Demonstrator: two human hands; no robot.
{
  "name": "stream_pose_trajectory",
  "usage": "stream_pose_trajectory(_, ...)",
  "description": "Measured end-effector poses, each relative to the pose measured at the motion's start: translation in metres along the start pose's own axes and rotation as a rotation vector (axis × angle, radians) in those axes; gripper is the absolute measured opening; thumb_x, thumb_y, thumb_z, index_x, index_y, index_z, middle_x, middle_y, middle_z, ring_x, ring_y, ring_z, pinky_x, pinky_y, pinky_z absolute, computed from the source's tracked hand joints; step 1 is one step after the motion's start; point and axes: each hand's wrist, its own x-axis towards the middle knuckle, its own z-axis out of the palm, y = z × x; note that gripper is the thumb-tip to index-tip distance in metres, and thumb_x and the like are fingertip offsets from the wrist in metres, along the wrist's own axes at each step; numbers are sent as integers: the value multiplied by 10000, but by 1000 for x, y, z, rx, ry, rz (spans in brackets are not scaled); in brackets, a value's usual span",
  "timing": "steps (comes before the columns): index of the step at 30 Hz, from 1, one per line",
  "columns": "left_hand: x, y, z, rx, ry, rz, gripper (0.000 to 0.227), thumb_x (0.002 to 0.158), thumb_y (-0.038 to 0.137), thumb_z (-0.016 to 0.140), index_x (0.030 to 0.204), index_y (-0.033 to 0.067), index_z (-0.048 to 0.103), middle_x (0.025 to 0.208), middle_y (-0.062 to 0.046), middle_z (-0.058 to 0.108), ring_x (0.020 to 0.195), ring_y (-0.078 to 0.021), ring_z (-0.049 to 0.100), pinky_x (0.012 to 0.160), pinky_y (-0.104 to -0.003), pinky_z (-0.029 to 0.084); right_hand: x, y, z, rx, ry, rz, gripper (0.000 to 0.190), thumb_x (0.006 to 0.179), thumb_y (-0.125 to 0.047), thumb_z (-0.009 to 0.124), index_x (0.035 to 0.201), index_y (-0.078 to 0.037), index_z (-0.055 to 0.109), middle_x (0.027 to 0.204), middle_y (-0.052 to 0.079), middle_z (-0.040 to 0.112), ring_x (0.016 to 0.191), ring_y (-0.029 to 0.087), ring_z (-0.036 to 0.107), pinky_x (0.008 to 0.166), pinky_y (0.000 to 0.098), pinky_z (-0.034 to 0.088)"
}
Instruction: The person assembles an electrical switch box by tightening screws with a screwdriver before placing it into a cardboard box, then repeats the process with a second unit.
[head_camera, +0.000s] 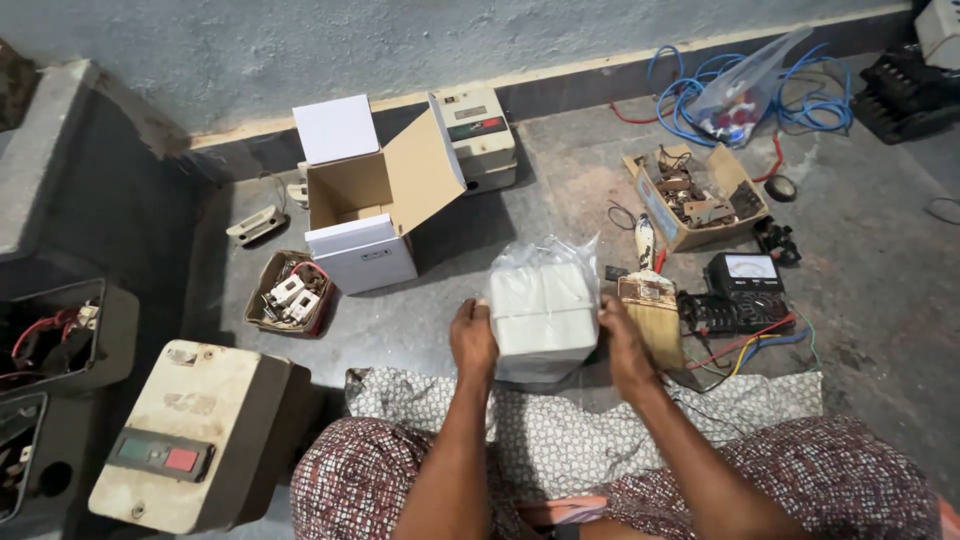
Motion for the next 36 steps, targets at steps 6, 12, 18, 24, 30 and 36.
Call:
stream_pose_trajectory(6,-30,74,-30,-237,-5,208,618,1027,441,417,1462,12,511,1560,-209,472,1460,-353,408,1209,-404,270,29,-51,16,-119,170,59,712,1019,-586,406,1496,-58,422,1514,52,437,1427,199,368,1173,377,239)
stream_pose_trajectory(12,-50,104,-27,-73,-165,244,646,976,377,581,1507,38,438,1555,-219,407,1446,-360,377,1185,-440,285,40,-62,34,-309,200,19,452,937,-311,662,1286,-34,584,1180,113,675,1066,236,624,925,355,493)
stream_pose_trajectory(18,-57,119,-36,-91,-7,222,398,841,185,692,1197,11,654,1127,-167,606,1009,-297,590,906,-442,507,45,-82,33,-354,60,-181,306,1027,-280,622,1195,-24,609,1076,113,665,999,183,599,894,329,484)
stream_pose_trajectory(24,-88,152,-53,99,121,353,172,860,153,649,852,-15,611,751,-154,615,661,-269,597,654,-429,497,57,-110,47,-578,108,-115,371,1014,-344,575,1234,-45,577,1063,109,676,1001,211,626,879,353,491)
stream_pose_trajectory(30,-110,152,-51,271,155,399,238,924,161,619,734,18,622,562,-121,608,465,-260,590,497,-446,473,42,-122,43,-889,356,-93,577,967,-423,669,1316,9,510,1203,302,571,1063,474,587,860,531,470)
stream_pose_trajectory(36,-128,153,-43,394,-154,194,242,1001,200,527,896,44,679,677,-119,682,538,-229,690,480,-389,547,31,-108,42,-785,185,186,487,984,-387,544,1327,-42,572,1108,256,693,1012,416,672,888,500,514)
